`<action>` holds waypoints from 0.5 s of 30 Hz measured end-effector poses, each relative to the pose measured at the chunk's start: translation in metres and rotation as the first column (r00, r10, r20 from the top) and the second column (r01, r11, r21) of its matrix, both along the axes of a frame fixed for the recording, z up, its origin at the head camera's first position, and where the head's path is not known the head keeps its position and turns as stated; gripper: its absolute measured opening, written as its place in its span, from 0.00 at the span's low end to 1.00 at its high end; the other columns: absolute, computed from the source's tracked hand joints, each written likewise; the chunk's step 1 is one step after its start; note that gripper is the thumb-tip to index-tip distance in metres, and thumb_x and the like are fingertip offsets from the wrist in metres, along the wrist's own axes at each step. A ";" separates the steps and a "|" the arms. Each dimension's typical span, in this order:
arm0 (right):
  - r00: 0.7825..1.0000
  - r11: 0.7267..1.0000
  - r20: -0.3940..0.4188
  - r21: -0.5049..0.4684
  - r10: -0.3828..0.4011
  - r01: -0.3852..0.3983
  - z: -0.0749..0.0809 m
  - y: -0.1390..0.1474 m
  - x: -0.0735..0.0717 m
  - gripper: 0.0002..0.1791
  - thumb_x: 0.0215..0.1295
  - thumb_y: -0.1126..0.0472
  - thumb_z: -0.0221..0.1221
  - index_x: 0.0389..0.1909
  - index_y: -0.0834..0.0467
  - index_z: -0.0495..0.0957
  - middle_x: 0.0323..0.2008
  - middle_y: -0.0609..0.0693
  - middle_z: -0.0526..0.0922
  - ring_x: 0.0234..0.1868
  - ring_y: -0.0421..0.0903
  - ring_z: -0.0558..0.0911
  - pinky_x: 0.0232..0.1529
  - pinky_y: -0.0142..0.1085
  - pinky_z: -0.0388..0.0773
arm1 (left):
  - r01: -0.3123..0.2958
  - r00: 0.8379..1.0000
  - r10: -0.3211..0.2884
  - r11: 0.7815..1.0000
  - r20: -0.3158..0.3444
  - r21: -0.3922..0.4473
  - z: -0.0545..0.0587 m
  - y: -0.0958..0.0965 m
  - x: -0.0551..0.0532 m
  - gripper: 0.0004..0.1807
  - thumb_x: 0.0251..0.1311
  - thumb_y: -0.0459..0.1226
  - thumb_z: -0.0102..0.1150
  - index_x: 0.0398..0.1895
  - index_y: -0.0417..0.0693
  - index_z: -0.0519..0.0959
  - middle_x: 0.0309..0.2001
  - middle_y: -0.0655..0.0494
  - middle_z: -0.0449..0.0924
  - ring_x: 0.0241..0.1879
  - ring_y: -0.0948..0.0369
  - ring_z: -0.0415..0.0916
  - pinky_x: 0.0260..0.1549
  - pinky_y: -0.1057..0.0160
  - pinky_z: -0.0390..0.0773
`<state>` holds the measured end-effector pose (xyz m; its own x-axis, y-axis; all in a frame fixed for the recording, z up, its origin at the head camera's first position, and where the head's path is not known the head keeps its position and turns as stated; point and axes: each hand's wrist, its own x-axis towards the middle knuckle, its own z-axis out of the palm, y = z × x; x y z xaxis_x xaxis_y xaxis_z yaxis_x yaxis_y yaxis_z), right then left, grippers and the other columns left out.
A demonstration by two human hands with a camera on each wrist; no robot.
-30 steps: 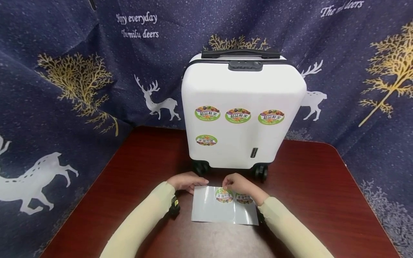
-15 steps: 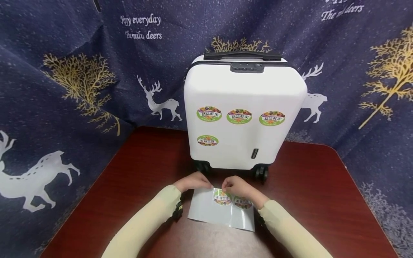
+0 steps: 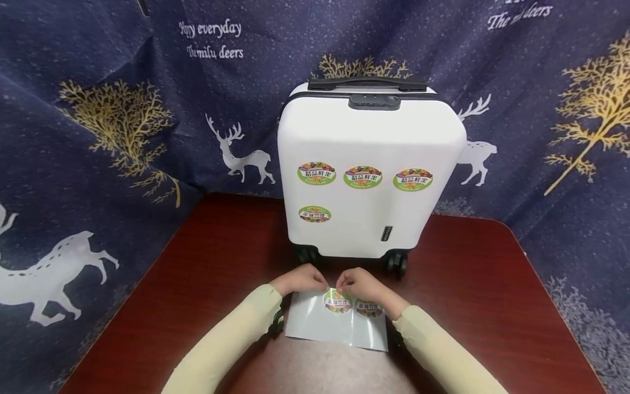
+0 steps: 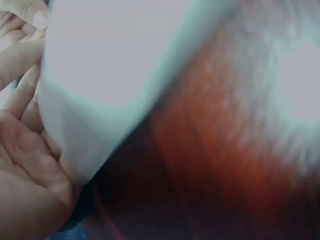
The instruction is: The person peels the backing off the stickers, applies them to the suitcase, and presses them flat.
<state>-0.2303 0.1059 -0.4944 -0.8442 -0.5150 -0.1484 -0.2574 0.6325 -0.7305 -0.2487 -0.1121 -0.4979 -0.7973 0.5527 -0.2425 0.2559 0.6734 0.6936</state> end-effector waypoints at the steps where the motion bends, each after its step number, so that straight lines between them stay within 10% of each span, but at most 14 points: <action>1: 1.000 1.000 0.007 0.001 -0.004 0.004 0.000 0.000 0.000 0.03 0.67 0.65 0.64 0.35 0.61 0.84 0.34 0.52 0.89 0.35 0.38 0.79 0.41 0.34 0.78 | -0.014 1.000 0.014 1.000 0.021 0.009 -0.001 -0.001 0.000 0.12 0.62 0.38 0.64 0.42 0.42 0.90 0.41 0.49 0.91 0.34 0.69 0.78 0.35 0.72 0.76; 15: 1.000 0.997 0.027 -0.076 0.010 -0.008 0.004 -0.006 -0.004 0.07 0.65 0.66 0.66 0.42 0.62 0.85 0.37 0.55 0.89 0.37 0.38 0.82 0.40 0.32 0.78 | -0.097 0.981 0.094 0.995 0.171 0.010 0.007 -0.002 -0.001 0.15 0.66 0.41 0.59 0.46 0.41 0.88 0.41 0.52 0.88 0.34 0.66 0.74 0.34 0.69 0.74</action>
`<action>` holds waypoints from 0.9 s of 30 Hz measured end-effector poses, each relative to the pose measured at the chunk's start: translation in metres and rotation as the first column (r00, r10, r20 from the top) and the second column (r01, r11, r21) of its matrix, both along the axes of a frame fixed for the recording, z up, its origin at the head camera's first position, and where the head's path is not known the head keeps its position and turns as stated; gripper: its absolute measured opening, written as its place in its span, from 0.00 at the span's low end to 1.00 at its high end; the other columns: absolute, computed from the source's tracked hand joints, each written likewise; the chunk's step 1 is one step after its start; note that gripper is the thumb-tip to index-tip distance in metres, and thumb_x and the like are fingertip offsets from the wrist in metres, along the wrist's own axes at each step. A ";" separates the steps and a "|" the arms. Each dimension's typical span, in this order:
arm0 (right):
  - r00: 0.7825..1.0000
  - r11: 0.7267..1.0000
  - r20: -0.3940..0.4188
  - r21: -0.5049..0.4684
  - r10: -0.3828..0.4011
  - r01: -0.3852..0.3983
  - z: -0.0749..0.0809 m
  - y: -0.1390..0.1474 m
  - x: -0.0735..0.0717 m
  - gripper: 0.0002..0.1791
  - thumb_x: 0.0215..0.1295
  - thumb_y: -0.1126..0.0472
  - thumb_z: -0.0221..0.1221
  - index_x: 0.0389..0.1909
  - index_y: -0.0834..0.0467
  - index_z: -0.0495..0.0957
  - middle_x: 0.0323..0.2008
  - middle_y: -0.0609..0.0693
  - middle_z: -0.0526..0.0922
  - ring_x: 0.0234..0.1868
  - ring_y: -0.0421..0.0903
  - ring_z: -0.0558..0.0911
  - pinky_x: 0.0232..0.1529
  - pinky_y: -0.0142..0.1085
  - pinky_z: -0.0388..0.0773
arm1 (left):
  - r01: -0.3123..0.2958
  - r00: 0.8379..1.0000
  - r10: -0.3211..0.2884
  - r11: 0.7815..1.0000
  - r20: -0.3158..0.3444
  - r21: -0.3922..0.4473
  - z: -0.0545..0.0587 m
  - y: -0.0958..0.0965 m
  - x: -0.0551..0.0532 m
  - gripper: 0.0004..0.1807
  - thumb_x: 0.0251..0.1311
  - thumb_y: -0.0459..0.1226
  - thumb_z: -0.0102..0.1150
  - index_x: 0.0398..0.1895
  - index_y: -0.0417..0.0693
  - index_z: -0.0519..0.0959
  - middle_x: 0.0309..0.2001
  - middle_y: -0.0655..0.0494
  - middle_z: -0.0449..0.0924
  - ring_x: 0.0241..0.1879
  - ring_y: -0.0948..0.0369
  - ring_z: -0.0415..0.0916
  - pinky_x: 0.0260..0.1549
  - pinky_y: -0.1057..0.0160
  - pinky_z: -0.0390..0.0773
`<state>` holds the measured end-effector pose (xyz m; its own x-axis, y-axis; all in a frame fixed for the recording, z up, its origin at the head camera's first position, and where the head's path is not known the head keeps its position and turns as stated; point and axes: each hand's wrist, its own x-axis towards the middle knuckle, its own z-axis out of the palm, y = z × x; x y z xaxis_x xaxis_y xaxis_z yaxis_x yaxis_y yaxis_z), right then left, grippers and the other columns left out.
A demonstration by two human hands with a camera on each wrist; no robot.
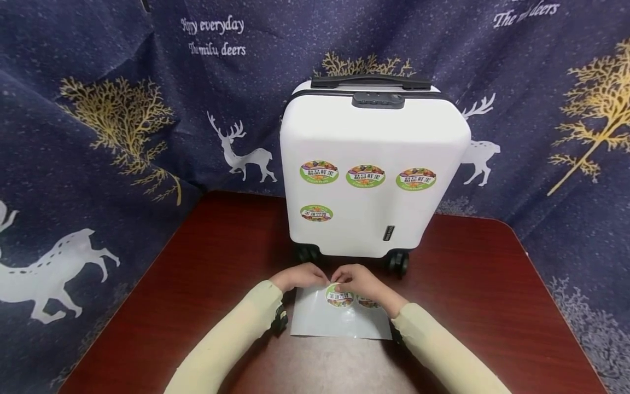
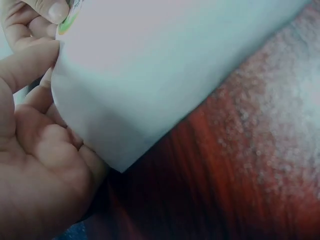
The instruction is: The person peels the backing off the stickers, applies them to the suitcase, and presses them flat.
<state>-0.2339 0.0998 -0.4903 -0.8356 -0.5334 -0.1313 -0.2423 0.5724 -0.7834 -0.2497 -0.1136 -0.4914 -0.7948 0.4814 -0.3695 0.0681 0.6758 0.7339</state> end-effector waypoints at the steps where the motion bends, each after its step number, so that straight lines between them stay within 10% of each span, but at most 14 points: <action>1: 1.000 1.000 -0.001 0.001 -0.006 0.006 0.001 0.000 0.000 0.06 0.64 0.66 0.67 0.42 0.61 0.86 0.37 0.54 0.89 0.37 0.38 0.82 0.39 0.31 0.78 | -0.002 1.000 0.002 1.000 0.007 -0.003 0.000 0.000 0.000 0.15 0.67 0.41 0.59 0.46 0.41 0.88 0.42 0.52 0.88 0.35 0.65 0.74 0.35 0.69 0.73; 27: 0.988 0.999 -0.149 -0.036 -0.031 0.026 0.000 -0.003 0.006 0.02 0.63 0.66 0.68 0.34 0.61 0.86 0.35 0.55 0.90 0.36 0.40 0.85 0.35 0.29 0.79 | -0.020 0.999 0.018 0.999 0.051 0.045 0.001 -0.002 -0.002 0.17 0.65 0.42 0.58 0.47 0.39 0.87 0.40 0.52 0.87 0.35 0.64 0.75 0.36 0.68 0.74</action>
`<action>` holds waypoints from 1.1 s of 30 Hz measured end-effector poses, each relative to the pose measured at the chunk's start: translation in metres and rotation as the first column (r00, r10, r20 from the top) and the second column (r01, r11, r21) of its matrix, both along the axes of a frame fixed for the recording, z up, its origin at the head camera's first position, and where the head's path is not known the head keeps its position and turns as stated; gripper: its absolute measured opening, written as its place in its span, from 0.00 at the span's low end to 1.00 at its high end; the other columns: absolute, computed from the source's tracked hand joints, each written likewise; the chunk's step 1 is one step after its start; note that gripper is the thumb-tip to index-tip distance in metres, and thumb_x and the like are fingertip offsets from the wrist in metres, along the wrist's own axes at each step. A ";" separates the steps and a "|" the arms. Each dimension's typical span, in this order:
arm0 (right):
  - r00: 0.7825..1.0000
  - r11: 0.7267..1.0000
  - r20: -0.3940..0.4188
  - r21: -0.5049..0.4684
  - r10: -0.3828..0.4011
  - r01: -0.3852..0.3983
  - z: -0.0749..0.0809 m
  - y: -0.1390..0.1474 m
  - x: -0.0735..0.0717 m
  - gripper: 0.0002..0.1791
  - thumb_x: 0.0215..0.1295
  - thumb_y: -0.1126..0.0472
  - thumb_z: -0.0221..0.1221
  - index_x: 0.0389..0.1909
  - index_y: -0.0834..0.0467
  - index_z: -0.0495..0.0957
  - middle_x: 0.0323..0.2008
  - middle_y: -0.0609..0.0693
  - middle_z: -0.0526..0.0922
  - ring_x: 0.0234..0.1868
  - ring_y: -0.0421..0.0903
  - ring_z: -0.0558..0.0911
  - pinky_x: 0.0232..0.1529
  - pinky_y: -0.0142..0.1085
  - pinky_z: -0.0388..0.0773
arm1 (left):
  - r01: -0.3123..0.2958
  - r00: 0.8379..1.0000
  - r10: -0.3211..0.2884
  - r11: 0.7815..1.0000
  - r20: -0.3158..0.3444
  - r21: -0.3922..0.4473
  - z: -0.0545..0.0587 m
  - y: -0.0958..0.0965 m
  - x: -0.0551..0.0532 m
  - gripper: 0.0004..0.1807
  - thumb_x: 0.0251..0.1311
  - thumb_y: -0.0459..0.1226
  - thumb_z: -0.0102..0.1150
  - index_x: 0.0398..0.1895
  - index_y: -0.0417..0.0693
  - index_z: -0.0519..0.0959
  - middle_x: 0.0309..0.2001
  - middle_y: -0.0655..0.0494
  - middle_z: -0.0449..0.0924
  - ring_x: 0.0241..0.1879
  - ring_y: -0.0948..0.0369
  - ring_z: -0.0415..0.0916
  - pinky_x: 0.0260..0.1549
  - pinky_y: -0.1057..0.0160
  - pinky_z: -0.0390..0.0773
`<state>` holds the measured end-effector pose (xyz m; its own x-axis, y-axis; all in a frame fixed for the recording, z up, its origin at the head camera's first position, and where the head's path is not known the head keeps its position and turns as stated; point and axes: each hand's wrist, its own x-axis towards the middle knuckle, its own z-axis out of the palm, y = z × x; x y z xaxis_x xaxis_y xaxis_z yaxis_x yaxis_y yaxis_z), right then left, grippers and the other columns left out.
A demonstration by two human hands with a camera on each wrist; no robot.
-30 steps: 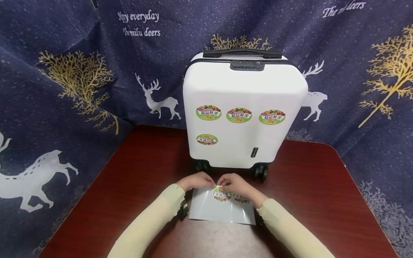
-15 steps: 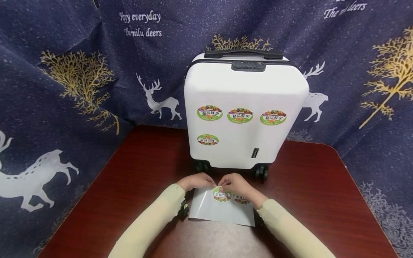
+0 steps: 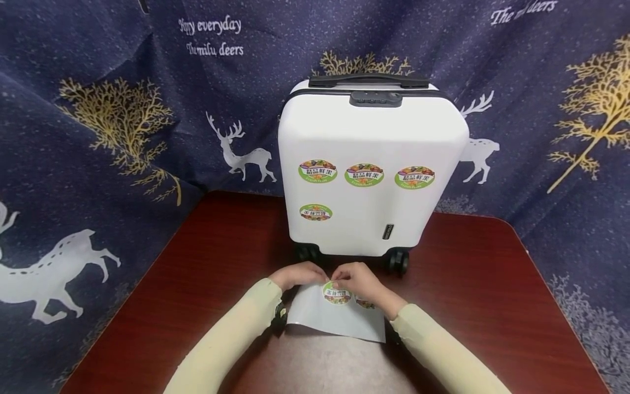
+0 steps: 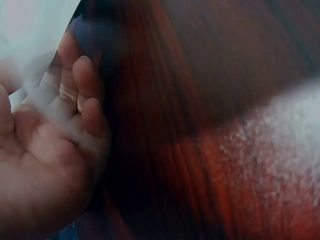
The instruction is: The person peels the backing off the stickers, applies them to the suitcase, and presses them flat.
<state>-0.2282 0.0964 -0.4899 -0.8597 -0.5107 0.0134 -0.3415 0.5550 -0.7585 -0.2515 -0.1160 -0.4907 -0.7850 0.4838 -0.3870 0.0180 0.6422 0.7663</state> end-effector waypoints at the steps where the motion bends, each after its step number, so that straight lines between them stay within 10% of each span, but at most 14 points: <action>1: 1.000 1.000 0.005 0.006 -0.013 0.013 0.000 0.000 0.000 0.02 0.63 0.65 0.68 0.33 0.61 0.85 0.34 0.54 0.90 0.35 0.39 0.84 0.35 0.29 0.79 | 0.001 1.000 -0.001 1.000 -0.006 0.002 -0.001 0.000 0.000 0.17 0.64 0.41 0.58 0.47 0.39 0.87 0.41 0.51 0.87 0.35 0.65 0.75 0.36 0.68 0.75; 11: 0.995 0.990 0.059 0.117 -0.082 0.074 0.003 -0.001 0.002 0.05 0.62 0.65 0.69 0.30 0.60 0.83 0.29 0.51 0.88 0.30 0.38 0.80 0.35 0.31 0.78 | -0.008 1.000 0.008 1.000 -0.017 -0.002 0.000 0.000 0.002 0.15 0.63 0.41 0.59 0.41 0.40 0.88 0.32 0.56 0.85 0.30 0.65 0.75 0.31 0.69 0.75; 25: 0.970 0.962 -0.239 0.253 -0.043 0.105 0.006 -0.004 0.013 0.07 0.58 0.72 0.68 0.25 0.59 0.84 0.26 0.47 0.78 0.36 0.44 0.73 0.39 0.34 0.72 | 0.034 0.978 -0.054 0.995 -0.202 -0.097 -0.003 0.012 0.003 0.10 0.59 0.36 0.62 0.34 0.39 0.89 0.32 0.54 0.87 0.27 0.68 0.69 0.30 0.73 0.69; 33: 0.979 0.956 -0.198 0.276 -0.042 0.097 0.007 -0.004 0.014 0.11 0.60 0.74 0.63 0.23 0.57 0.81 0.26 0.46 0.80 0.33 0.41 0.75 0.39 0.34 0.74 | 0.054 0.967 -0.087 0.989 -0.242 -0.138 -0.001 0.014 0.005 0.10 0.60 0.35 0.62 0.35 0.39 0.89 0.35 0.50 0.89 0.27 0.68 0.69 0.29 0.73 0.69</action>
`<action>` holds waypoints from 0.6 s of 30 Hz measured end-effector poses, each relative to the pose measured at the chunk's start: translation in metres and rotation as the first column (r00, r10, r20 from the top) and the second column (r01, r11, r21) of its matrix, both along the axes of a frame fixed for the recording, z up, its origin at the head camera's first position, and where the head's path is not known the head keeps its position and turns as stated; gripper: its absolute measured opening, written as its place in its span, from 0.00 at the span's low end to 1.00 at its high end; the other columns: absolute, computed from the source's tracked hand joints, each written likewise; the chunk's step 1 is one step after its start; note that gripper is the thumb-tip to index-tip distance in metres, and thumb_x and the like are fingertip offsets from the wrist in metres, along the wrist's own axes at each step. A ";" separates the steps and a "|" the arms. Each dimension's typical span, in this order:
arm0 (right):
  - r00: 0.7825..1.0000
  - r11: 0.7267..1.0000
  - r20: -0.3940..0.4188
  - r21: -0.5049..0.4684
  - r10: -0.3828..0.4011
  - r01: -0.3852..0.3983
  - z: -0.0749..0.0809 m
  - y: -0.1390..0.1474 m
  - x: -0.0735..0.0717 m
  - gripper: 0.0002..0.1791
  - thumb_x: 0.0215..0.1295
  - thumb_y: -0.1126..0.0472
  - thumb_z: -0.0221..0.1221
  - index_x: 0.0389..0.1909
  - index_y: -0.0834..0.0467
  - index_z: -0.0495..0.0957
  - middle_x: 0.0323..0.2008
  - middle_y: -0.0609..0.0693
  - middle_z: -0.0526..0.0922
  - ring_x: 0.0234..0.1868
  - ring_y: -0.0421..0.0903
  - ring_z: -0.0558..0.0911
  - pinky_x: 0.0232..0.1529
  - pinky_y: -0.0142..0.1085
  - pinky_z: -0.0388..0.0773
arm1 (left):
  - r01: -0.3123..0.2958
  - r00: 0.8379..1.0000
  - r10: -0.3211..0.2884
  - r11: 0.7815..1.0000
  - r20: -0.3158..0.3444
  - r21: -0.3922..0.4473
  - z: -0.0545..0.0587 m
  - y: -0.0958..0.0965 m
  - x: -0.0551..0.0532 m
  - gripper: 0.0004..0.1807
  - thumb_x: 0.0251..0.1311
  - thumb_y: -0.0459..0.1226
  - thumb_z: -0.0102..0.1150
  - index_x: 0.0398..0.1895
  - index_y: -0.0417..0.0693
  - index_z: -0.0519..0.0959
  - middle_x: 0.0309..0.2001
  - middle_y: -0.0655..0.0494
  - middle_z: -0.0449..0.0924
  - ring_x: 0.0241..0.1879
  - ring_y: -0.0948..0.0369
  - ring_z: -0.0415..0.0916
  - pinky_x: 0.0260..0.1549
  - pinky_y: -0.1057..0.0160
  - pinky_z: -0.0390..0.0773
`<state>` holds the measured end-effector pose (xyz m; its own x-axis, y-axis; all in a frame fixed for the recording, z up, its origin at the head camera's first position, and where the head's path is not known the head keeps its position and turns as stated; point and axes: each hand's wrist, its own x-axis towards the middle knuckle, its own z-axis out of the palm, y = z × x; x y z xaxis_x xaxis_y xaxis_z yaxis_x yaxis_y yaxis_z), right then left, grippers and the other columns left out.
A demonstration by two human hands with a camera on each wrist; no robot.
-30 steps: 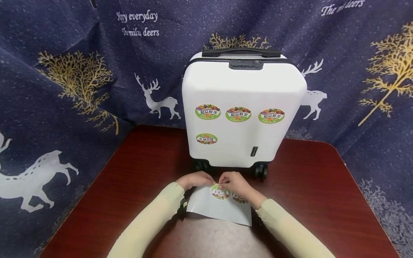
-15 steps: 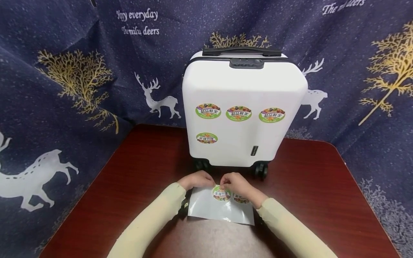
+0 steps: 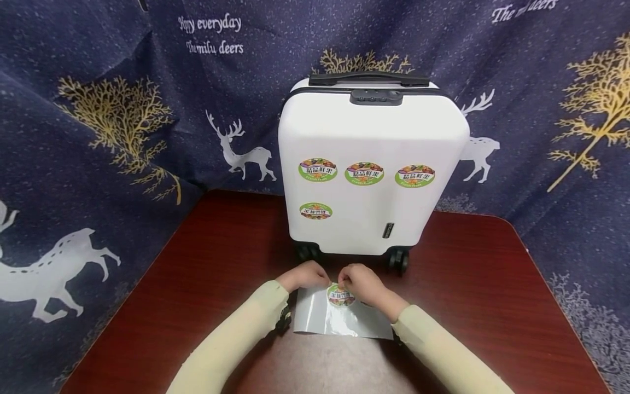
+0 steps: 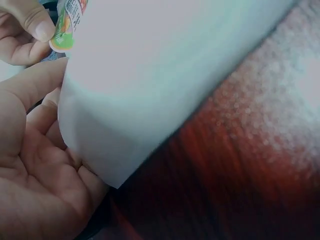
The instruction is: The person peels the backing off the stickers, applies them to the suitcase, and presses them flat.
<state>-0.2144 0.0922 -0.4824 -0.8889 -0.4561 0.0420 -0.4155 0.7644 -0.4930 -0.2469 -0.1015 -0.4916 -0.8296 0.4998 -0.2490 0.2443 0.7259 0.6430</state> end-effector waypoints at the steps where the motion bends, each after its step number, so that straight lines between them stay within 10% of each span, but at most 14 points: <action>1: 1.000 1.000 0.009 -0.003 0.004 -0.004 0.000 0.000 0.000 0.11 0.61 0.74 0.63 0.23 0.57 0.81 0.27 0.46 0.81 0.32 0.40 0.75 0.38 0.34 0.75 | 0.003 1.000 -0.003 1.000 -0.002 0.002 0.000 0.000 0.000 0.10 0.60 0.35 0.62 0.35 0.39 0.89 0.35 0.50 0.89 0.27 0.68 0.68 0.29 0.73 0.68; 18: 0.994 0.995 0.076 -0.064 0.078 -0.073 0.000 0.007 -0.006 0.05 0.61 0.70 0.67 0.28 0.59 0.83 0.30 0.50 0.88 0.34 0.41 0.82 0.39 0.34 0.80 | 0.005 1.000 -0.005 1.000 -0.008 -0.019 0.003 0.000 0.001 0.10 0.63 0.36 0.64 0.38 0.40 0.90 0.38 0.50 0.91 0.28 0.69 0.70 0.29 0.73 0.70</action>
<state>-0.2208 0.0995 -0.4826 -0.8539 -0.5204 0.0037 -0.4290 0.6999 -0.5710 -0.2456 -0.1013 -0.4889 -0.8289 0.4993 -0.2522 0.2530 0.7368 0.6270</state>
